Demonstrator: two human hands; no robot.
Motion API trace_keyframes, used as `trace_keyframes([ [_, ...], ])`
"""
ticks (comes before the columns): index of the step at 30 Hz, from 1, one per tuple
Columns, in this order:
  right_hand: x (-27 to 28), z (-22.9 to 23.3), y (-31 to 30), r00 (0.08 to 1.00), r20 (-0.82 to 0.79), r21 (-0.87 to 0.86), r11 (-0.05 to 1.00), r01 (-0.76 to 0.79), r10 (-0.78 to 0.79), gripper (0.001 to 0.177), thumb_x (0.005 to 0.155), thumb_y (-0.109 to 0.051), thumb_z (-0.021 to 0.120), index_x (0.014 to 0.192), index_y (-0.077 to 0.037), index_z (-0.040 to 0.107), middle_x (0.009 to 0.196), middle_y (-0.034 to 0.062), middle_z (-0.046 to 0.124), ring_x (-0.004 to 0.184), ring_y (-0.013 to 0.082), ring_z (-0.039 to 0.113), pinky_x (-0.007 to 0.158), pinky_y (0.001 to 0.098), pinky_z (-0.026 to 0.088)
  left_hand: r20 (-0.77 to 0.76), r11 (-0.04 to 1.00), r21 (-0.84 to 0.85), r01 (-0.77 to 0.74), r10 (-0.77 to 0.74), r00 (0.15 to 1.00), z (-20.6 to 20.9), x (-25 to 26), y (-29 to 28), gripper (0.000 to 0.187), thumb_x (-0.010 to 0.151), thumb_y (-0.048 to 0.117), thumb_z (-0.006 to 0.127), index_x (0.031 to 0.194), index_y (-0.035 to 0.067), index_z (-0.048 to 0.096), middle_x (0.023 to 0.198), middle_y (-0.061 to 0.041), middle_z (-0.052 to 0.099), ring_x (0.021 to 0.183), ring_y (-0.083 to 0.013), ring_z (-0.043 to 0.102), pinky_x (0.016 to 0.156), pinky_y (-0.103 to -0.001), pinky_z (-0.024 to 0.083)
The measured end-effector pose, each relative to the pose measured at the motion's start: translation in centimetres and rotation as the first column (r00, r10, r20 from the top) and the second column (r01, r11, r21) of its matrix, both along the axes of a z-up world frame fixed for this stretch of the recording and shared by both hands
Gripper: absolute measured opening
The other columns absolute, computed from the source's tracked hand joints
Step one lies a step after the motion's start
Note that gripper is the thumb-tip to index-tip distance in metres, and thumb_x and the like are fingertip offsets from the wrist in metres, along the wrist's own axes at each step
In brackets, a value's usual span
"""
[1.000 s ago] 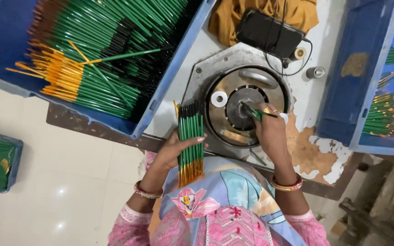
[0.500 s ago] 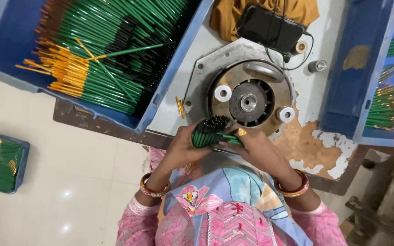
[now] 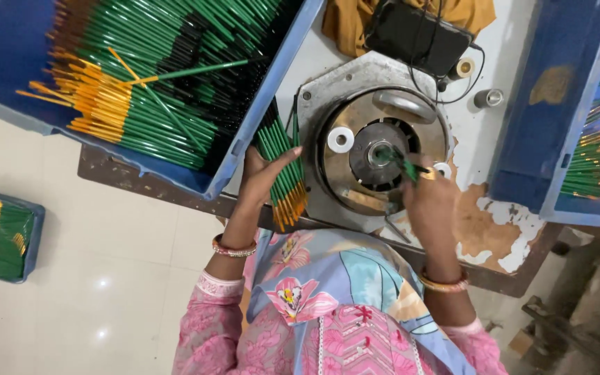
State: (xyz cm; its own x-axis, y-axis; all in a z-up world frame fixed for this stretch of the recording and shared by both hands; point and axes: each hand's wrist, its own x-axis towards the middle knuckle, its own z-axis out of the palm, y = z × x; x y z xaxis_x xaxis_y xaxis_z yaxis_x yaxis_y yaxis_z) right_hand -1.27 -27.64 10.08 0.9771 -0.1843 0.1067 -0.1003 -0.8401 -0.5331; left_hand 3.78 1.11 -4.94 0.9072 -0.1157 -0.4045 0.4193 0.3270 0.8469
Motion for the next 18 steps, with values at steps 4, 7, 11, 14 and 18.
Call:
trace_keyframes([
  [4,1.5,-3.4,-0.6,0.979,-0.062,-0.083,0.976,-0.199,0.194,0.034,0.086,0.004,0.069,0.119,0.0,0.061,0.087,0.0242,0.066,0.079,0.0445,0.064,0.069,0.0512,0.05,0.086,0.994,0.048,-0.097,0.093,0.992,3.3,1.8,-0.6,0.035,0.083,0.008,0.084,0.109,0.006,0.06,0.092,-0.003,0.07,0.079,-0.0139,0.072,0.072,-0.028,0.06],
  [7,1.9,-2.6,0.1,0.969,-0.066,-0.066,0.968,-0.241,0.237,0.032,0.087,0.004,0.069,0.118,0.0,0.062,0.093,0.0256,0.066,0.083,0.045,0.064,0.071,0.0505,0.051,0.036,0.999,-0.001,-0.038,0.038,0.999,2.6,-0.5,0.4,0.032,0.084,0.009,0.083,0.108,0.006,0.062,0.091,-0.005,0.073,0.08,-0.0153,0.074,0.074,-0.029,0.061],
  [11,2.3,-4.7,-0.9,0.954,-0.107,-0.1,0.951,-0.291,0.28,0.025,0.089,0.002,0.071,0.113,0.0,0.064,0.092,0.0261,0.066,0.082,0.0459,0.063,0.071,0.0509,0.05,-0.084,0.996,-0.061,0.063,-0.068,0.994,4.1,-1.7,0.8,0.024,0.085,0.009,0.083,0.1,-0.001,0.067,0.088,-0.008,0.074,0.079,-0.0179,0.074,0.069,-0.032,0.062],
  [14,1.3,-3.1,0.3,0.96,-0.197,-0.1,0.969,-0.224,0.201,0.022,0.091,0.001,0.071,0.112,0.001,0.065,0.084,0.0253,0.064,0.079,0.0452,0.064,0.068,0.0513,0.049,-0.17,0.979,-0.145,0.144,-0.168,0.971,5.9,-3.7,0.7,0.026,0.083,0.009,0.083,0.102,-0.002,0.069,0.09,-0.008,0.076,0.081,-0.0177,0.075,0.07,-0.033,0.063],
  [18,1.9,-2.3,0.7,0.975,-0.007,-0.014,0.975,-0.222,0.222,0.035,0.086,0.007,0.064,0.12,0.001,0.066,0.097,0.0239,0.068,0.086,0.0426,0.067,0.074,0.0486,0.051,-0.146,0.939,-0.217,0.266,-0.301,0.942,7.7,-4.1,0.9,0.029,0.083,0.01,0.083,0.107,0.0,0.07,0.094,-0.008,0.075,0.084,-0.0164,0.075,0.074,-0.032,0.062],
])
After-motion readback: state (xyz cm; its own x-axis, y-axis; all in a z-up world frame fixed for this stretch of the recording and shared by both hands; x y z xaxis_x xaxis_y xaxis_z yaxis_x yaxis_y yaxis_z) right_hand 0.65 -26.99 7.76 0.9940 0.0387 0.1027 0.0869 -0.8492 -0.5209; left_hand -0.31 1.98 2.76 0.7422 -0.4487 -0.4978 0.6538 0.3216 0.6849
